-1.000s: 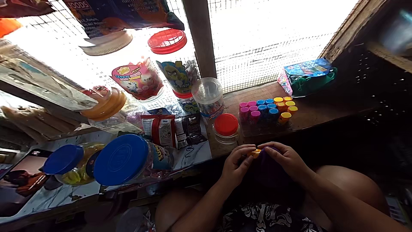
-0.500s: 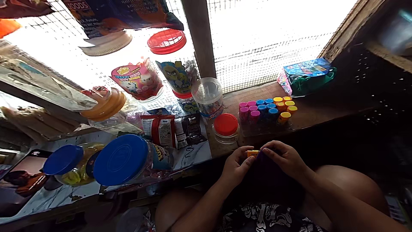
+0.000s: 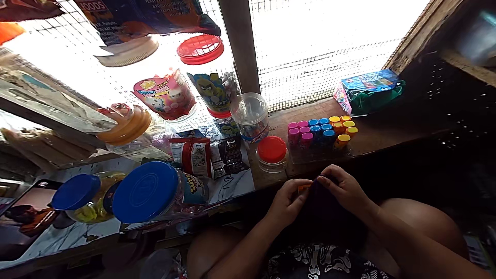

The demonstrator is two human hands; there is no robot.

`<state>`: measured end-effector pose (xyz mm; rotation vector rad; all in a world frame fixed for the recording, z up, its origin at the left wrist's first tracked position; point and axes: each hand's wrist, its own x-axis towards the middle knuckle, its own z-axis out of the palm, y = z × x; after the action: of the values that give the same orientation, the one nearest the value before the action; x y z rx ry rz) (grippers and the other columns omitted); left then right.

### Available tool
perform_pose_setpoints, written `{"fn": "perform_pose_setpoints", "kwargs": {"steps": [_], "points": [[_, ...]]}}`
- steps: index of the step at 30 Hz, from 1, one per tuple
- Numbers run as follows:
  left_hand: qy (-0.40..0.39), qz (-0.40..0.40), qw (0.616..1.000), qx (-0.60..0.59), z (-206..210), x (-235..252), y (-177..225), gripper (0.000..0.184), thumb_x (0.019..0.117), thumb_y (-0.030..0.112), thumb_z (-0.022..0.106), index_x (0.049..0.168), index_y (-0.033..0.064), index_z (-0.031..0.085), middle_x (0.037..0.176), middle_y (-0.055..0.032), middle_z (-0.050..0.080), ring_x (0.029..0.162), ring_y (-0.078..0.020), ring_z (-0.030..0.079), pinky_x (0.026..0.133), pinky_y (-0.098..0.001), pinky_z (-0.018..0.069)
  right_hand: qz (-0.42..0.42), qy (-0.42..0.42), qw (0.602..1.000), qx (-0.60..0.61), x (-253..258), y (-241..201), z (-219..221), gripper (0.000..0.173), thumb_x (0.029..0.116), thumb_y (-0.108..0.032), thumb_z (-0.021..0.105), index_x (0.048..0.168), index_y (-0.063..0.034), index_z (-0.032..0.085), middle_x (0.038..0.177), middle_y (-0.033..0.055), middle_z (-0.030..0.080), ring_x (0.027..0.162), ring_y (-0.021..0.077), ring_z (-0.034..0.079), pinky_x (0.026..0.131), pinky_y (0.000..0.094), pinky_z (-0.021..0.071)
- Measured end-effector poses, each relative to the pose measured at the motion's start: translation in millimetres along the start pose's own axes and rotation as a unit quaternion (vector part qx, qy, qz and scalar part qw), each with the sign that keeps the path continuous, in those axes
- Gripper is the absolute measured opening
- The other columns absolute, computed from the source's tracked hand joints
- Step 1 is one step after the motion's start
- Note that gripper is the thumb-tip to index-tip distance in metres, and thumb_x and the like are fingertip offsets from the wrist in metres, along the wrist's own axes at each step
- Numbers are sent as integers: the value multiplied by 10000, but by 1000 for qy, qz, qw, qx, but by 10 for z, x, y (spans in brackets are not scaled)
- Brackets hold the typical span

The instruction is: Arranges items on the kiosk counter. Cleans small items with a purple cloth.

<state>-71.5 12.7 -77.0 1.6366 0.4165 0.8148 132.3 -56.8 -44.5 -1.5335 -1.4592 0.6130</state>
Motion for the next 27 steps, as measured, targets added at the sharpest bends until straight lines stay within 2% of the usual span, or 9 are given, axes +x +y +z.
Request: {"fn": "perform_pose_setpoints", "kwargs": {"steps": [2, 4, 7, 9, 12, 17, 21, 24, 27], "points": [[1, -17, 999, -33, 19, -11, 11, 371, 1011, 219, 607, 1282, -35, 609, 1237, -122, 638, 1048, -78, 642, 924, -257, 545, 14, -4, 1000, 12, -9, -22, 19, 330, 1035, -374, 552, 953, -68, 644, 926, -3, 609, 887, -3, 570, 806, 168, 479], [4, -28, 998, -51, 44, -15, 22, 476, 943, 276, 720, 1264, -49, 588, 1189, -111, 651, 1018, -76, 657, 906, -265, 565, 32, -7, 999, 22, -14, -44, 34, 346, 1063, -379, 481, 938, -82, 608, 872, -25, 577, 815, -22, 550, 748, 158, 468], [6, -36, 999, -38, 62, -20, 23, 499, 876, 224, 798, 1236, -42, 578, 1141, -102, 666, 992, -78, 665, 894, -267, 571, 46, -29, 998, 29, -23, -54, 44, 364, 1088, -377, 408, 940, -98, 589, 827, -42, 568, 767, -26, 551, 710, 156, 467], [14, -41, 999, -18, 66, -16, 19, 422, 888, 146, 773, 1225, -32, 590, 1124, -98, 675, 974, -80, 675, 884, -264, 577, 47, -51, 997, 33, -28, -48, 50, 366, 1090, -385, 401, 963, -97, 589, 837, -35, 593, 777, -14, 573, 715, 173, 486], [16, -33, 999, -16, 47, -12, 20, 347, 936, 138, 717, 1217, -31, 604, 1117, -84, 678, 964, -69, 671, 876, -256, 573, 45, -83, 994, 52, -22, -37, 39, 378, 1072, -443, 437, 983, -102, 575, 833, -48, 599, 775, -26, 575, 712, 170, 489], [20, -31, 999, -23, 21, -12, 29, 252, 991, 145, 630, 1169, -33, 623, 1048, -56, 682, 900, -36, 655, 827, -224, 560, 85, -135, 980, 115, -7, -71, -19, 500, 941, -603, 599, 1039, -115, 557, 846, -84, 611, 780, -41, 591, 717, 169, 509], [32, -25, 999, -28, 5, -1, 31, 182, 1004, 89, 567, 1120, -31, 640, 1008, -32, 677, 868, -5, 631, 801, -198, 541, 104, -161, 975, 116, 10, -90, -45, 471, 819, -417, 807, 1063, -101, 557, 897, -56, 659, 817, -14, 635, 741, 180, 534], [41, -13, 999, -30, 6, -1, 10, 167, 996, 65, 565, 1109, -29, 643, 1015, -30, 673, 878, -5, 626, 809, -196, 537, 93, -175, 974, 108, 22, -89, -67, 351, 853, -267, 785, 1063, -90, 567, 938, -26, 684, 848, 0, 650, 766, 188, 542], [63, -8, 997, -52, 12, -5, -10, 157, 996, 62, 564, 1104, -11, 651, 1010, -9, 674, 870, -4, 625, 790, -200, 538, 98, -185, 973, 93, 40, -114, -97, 271, 879, -230, 749, 1030, -95, 570, 876, -42, 654, 795, -14, 621, 726, 170, 514]]}}
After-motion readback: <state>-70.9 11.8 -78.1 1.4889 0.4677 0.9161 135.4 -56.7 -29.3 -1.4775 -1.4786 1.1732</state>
